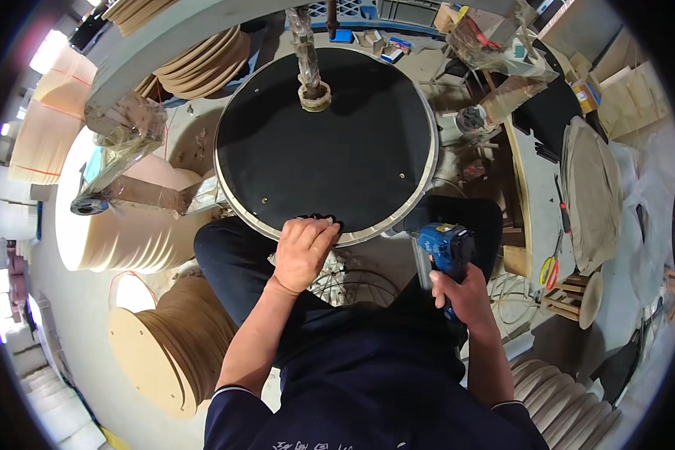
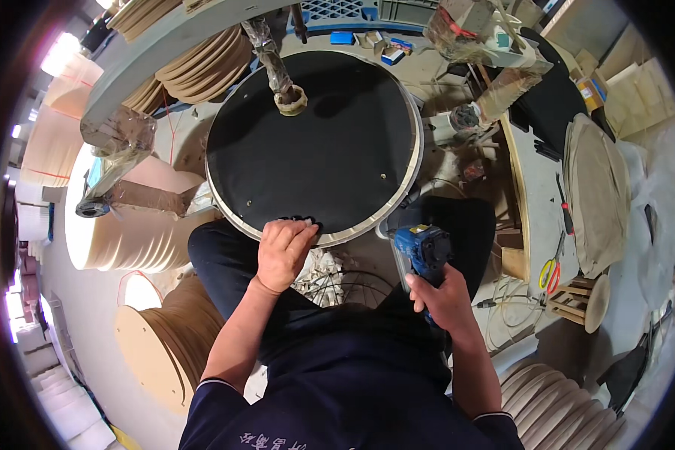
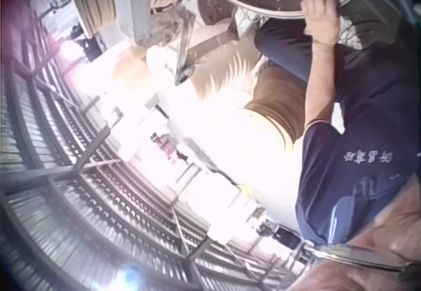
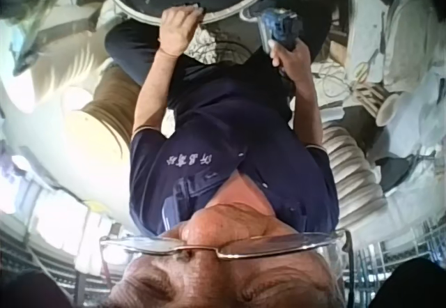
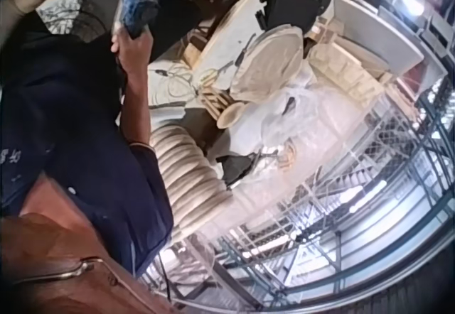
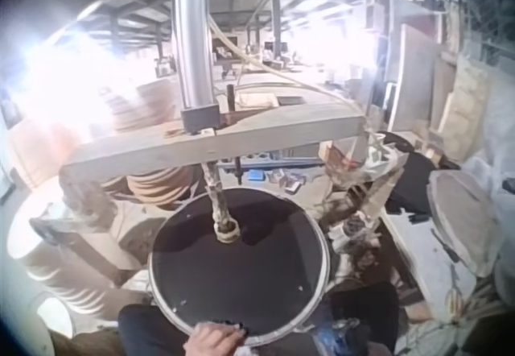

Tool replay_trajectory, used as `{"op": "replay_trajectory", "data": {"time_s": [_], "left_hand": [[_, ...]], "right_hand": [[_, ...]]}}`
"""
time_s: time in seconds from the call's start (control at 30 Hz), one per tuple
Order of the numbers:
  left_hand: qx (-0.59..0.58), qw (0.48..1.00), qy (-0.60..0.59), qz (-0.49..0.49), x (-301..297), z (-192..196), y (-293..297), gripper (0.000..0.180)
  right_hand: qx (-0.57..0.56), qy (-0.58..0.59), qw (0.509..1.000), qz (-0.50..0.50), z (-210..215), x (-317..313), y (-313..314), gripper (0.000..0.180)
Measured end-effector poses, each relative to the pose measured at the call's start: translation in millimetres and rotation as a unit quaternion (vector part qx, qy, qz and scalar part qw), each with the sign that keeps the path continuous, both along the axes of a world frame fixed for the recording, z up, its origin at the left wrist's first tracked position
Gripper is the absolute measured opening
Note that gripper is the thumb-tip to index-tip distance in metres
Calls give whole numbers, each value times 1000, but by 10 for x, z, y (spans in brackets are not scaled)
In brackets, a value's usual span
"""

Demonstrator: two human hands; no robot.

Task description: Stapling fabric covers onto circular wooden furniture bases using a pneumatic press and staple gun.

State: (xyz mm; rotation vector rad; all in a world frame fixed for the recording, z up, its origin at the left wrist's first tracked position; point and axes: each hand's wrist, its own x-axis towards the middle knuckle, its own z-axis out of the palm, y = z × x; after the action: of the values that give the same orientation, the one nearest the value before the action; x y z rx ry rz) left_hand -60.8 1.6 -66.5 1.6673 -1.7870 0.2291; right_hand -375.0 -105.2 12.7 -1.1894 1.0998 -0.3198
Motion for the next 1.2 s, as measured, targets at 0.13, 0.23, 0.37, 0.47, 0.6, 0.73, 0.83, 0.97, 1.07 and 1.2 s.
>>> {"op": "replay_trajectory", "data": {"time_s": [0.13,0.23,0.37,0.47,0.6,0.73,0.83,0.97,1.07,1.2], "left_hand": [[-22,999,-7,-34,-27,-27,-107,26],[-32,998,2,-45,-97,-19,-163,30],[-25,999,10,-42,-194,-29,-209,27],[1,997,2,-74,-180,9,-224,23],[3,996,0,-85,-184,-8,-237,24],[13,997,1,-72,-203,10,-212,24],[10,999,-3,-52,-242,-20,-208,24],[38,997,-55,-48,-272,-17,-131,36],[48,997,-46,-32,-331,-6,-74,41],[56,996,-69,-26,-315,-74,9,47]], "right_hand": [[5,6,1000,-8,36,3,8,18],[6,9,1000,-11,25,-19,-5,18],[11,7,1000,-8,35,-7,-17,18],[18,-1,1000,-5,86,22,-21,18],[19,-1,1000,4,136,43,-60,19],[14,-6,1000,25,188,102,-141,19],[-3,9,999,40,233,145,-232,20],[-16,4,999,41,255,182,-376,20],[-71,3,997,37,259,200,-527,21],[-94,83,991,46,252,144,-768,24]]}}
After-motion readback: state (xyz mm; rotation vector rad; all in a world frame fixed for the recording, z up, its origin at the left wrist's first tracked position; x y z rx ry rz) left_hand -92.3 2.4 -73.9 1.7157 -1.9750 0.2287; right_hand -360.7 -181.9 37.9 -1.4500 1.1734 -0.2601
